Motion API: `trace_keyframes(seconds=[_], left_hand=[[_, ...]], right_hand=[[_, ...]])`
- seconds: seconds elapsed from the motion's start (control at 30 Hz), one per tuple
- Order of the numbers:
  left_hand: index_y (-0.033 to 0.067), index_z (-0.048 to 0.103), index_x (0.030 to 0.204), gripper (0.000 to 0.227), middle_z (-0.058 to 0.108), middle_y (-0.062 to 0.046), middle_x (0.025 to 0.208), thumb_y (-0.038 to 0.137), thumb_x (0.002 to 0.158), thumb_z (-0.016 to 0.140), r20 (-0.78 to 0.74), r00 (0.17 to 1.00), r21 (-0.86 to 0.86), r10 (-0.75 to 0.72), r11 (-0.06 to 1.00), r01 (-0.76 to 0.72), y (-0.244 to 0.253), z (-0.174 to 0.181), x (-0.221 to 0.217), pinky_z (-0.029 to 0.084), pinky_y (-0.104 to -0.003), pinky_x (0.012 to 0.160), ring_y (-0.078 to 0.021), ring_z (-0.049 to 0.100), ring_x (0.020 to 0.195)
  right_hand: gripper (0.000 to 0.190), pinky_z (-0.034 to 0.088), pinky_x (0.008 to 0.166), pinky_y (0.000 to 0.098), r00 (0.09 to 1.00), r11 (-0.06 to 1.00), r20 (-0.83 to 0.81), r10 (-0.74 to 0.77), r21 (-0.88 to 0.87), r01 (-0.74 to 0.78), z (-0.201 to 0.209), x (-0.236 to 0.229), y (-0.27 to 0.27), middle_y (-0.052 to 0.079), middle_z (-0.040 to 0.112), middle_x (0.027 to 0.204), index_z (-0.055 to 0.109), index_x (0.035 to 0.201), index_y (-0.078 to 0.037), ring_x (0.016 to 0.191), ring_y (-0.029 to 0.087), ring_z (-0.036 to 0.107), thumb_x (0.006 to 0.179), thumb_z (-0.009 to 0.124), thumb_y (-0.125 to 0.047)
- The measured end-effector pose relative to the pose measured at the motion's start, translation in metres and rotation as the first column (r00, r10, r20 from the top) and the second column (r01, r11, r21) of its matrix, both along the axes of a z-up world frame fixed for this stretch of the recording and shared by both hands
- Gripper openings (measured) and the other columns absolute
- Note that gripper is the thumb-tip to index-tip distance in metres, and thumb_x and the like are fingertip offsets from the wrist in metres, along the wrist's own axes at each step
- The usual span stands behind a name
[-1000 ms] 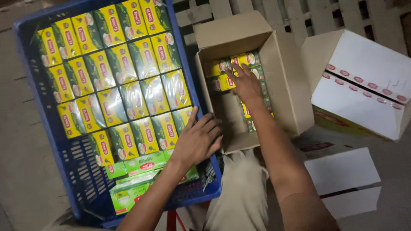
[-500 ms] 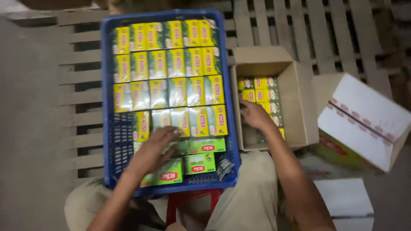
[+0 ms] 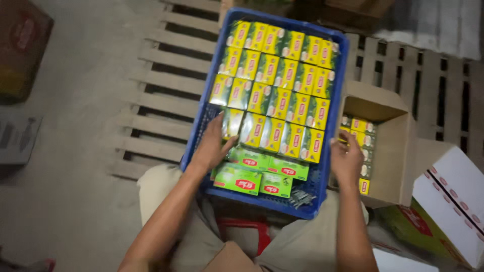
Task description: The person sits on a low stool and transfers small yellow and green product boxes from a blue plastic crate into a cardboard box. They pick up the boxes one by one and place them neatly in rows inside the cardboard box.
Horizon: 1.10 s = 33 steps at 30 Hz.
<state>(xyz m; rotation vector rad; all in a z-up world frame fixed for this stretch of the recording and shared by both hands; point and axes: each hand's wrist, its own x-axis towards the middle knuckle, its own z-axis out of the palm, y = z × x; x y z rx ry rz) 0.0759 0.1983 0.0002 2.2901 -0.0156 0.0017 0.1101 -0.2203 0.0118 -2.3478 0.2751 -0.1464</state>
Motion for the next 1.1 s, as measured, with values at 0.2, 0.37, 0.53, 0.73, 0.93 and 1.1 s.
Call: trace_keyframes(seconds=[0.2,0.37,0.53,0.73,0.93,1.1], left_hand=[[-0.0068,0.024,0.172,0.107,0.055,-0.039,0.149,0.06,0.103,0.069,-0.196,0.979,0.063,0.058,0.997,-0.047,0.002,-0.023,0.004,0.047,-0.063,0.122,-0.0571,0.057,0.143],[-0.0033,0.039,0.165,0.108,0.06,-0.03,0.142,0.065,0.091,0.078,-0.195,0.971,0.094,0.136,0.988,-0.119,0.007,-0.076,0.016,0.055,-0.057,0.115,-0.0524,0.065,0.134],[-0.0029,0.047,0.16,0.104,0.064,-0.027,0.126,0.054,0.081,0.085,-0.085,0.981,0.112,0.174,0.98,-0.164,0.005,-0.086,0.019,0.061,-0.058,0.102,-0.0542,0.072,0.118],[-0.0004,0.047,0.159,0.114,0.063,-0.025,0.127,0.055,0.069,0.091,-0.104,0.977,0.121,0.185,0.978,-0.172,0.009,-0.093,0.019,0.063,-0.057,0.1,-0.0531,0.073,0.116],[-0.0016,0.047,0.154,0.11,0.062,-0.028,0.126,0.037,0.064,0.098,-0.094,0.985,0.126,0.146,0.983,-0.133,0.012,-0.076,0.014,0.061,-0.061,0.103,-0.0567,0.071,0.116],[0.0081,0.046,0.157,0.11,0.06,-0.023,0.137,0.035,0.065,0.099,-0.227,0.955,0.053,0.188,0.982,-0.181,0.016,-0.075,0.016,0.058,-0.061,0.108,-0.0526,0.069,0.127]], right_hand=[[0.036,0.06,0.098,0.0552,0.987,0.998,0.153,-0.052,-0.032,0.058,-0.025,0.009,-0.024,0.026,0.071,0.132,0.072,0.141,-0.003,0.115,0.047,0.074,0.106,0.073,-0.006],[0.032,0.062,0.092,0.0541,0.979,1.0,0.205,-0.019,0.003,0.019,-0.037,0.012,-0.025,0.029,0.07,0.127,0.073,0.136,0.0,0.11,0.049,0.075,0.104,0.075,-0.001],[0.033,0.063,0.093,0.0496,0.968,0.999,0.249,0.018,-0.051,-0.006,-0.04,0.013,-0.025,0.025,0.071,0.121,0.077,0.131,-0.003,0.105,0.044,0.078,0.098,0.075,0.001],[0.03,0.062,0.095,0.0504,0.972,0.998,0.232,0.037,-0.055,-0.025,-0.05,0.018,-0.035,0.024,0.069,0.12,0.079,0.13,-0.005,0.107,0.045,0.077,0.101,0.077,-0.002],[0.032,0.061,0.095,0.0483,0.969,0.999,0.244,0.041,-0.032,-0.034,-0.049,0.017,-0.031,0.023,0.07,0.118,0.081,0.128,-0.006,0.106,0.042,0.078,0.098,0.074,-0.001],[0.033,0.062,0.094,0.0478,0.964,0.995,0.259,0.059,-0.096,-0.035,-0.058,0.02,-0.04,0.022,0.072,0.116,0.083,0.125,-0.009,0.106,0.045,0.077,0.095,0.072,-0.001]])
